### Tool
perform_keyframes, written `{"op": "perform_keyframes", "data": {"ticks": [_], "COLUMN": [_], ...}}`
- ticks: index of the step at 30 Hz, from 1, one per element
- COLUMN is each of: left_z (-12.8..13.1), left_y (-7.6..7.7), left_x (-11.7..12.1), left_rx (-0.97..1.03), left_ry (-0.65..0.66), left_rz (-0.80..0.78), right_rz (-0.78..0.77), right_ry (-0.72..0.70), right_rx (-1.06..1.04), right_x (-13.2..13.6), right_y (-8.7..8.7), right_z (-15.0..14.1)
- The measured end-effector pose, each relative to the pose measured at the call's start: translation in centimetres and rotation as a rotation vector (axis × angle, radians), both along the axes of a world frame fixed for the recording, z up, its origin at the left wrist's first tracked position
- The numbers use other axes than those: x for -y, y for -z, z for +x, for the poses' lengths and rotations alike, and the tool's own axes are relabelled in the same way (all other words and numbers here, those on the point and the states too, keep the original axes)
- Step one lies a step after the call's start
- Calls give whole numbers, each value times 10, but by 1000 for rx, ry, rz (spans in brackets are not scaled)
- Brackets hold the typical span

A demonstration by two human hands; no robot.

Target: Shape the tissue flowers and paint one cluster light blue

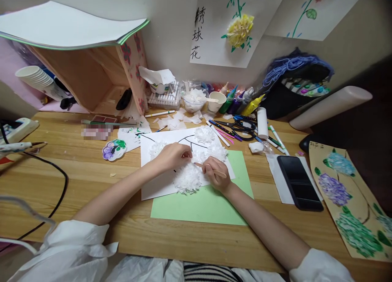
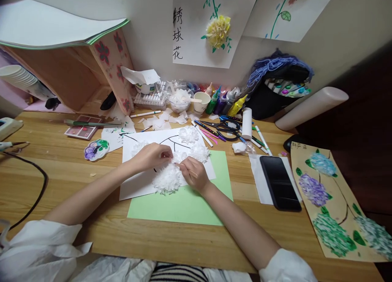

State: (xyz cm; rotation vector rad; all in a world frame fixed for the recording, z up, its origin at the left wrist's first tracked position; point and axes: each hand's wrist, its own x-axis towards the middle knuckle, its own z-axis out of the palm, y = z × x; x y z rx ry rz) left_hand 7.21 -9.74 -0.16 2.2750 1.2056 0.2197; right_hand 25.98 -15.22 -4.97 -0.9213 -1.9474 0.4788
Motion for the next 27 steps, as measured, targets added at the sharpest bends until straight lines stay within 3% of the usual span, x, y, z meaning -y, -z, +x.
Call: {"op": "perform_keyframes", "data": {"ticks": [6, 16, 27], "left_z": [-2, -5, -1], "left_y": [2, 9, 11], "left_x": [-4, -8, -5], "left_rx": [-23, 84, 85], "left_ry": [-21, -41, -72], "left_rz": [49, -20, -5], "right_rz": [-1, -100, -71], "right_ry": [39, 217, 198], "right_rx": [55, 43, -9], "right_x": [0, -1, 5], "right_y": [-1, -5, 8], "right_z": [-1, -10, -4]}}
